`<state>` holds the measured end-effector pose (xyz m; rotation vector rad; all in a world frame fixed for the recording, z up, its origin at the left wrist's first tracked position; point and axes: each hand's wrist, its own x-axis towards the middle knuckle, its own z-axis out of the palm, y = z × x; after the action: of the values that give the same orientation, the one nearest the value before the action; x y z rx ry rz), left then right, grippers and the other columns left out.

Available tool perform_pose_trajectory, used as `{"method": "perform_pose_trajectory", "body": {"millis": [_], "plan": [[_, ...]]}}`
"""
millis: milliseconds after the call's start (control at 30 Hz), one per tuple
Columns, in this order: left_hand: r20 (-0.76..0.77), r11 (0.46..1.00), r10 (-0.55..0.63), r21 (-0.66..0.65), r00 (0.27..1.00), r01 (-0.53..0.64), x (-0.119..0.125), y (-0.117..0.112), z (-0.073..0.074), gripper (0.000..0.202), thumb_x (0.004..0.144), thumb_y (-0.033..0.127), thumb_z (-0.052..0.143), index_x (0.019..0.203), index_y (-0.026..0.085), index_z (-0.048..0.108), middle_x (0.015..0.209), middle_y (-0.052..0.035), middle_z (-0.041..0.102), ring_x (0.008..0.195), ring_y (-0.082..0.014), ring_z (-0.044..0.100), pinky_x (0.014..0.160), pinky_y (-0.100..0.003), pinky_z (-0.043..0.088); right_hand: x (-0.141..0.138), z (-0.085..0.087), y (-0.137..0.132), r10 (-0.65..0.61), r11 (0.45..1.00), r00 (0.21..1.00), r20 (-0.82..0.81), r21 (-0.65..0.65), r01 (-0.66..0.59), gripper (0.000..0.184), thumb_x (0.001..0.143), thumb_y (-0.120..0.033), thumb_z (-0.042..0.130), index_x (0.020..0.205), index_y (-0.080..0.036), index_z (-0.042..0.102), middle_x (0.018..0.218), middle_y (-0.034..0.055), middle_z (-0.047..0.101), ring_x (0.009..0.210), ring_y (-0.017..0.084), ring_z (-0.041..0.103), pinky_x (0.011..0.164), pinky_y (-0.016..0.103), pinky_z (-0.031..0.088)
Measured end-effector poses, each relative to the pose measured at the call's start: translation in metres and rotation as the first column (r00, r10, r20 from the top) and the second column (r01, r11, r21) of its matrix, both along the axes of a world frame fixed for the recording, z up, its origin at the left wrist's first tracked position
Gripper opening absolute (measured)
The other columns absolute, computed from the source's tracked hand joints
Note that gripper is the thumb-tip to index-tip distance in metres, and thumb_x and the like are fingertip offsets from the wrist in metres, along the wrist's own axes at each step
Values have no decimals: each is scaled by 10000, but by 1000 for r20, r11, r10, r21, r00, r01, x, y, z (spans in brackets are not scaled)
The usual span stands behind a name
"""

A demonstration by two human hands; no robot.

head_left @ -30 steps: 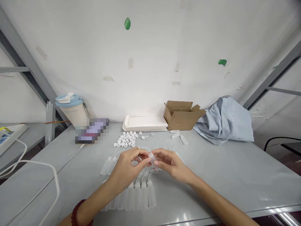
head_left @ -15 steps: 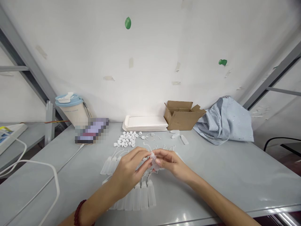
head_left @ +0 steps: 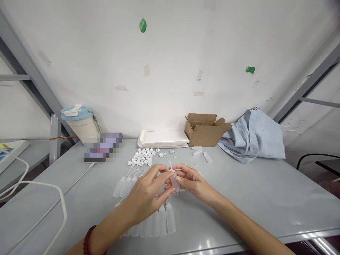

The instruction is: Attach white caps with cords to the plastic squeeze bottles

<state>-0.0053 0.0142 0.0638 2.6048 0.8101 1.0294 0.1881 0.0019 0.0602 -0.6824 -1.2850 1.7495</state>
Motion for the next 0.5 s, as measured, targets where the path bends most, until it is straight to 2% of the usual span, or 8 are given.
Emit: {"method": "perform_pose_trajectory", "body": {"millis": [233,367,500], "plan": [[-6,998,30,54,1000,-29,2,-1,2,323,824,120,572,1128,217,517,1136,-102,474,1030,-231,477,758,-341,498,0,0,-1,7,1000,999,41,1,-7,275,850,-301,602,1090,-173,557,983,82,647,816,148,622,770,314,455],[-35,998,-27,60,999,30,4,-1,3,356,848,105,540,1184,210,487,1087,-90,520,1047,-227,460,828,-365,482,-3,0,-2,36,999,997,63,31,-38,260,820,-291,641,1037,-156,589,949,70,651,869,159,621,811,314,450],[9,997,-49,68,999,48,4,0,4,375,851,121,554,1208,189,463,1093,-86,540,1072,-224,451,894,-379,453,-5,0,-2,54,998,998,28,36,-55,244,879,-319,559,1063,-159,565,987,88,653,935,185,628,871,357,436]]}}
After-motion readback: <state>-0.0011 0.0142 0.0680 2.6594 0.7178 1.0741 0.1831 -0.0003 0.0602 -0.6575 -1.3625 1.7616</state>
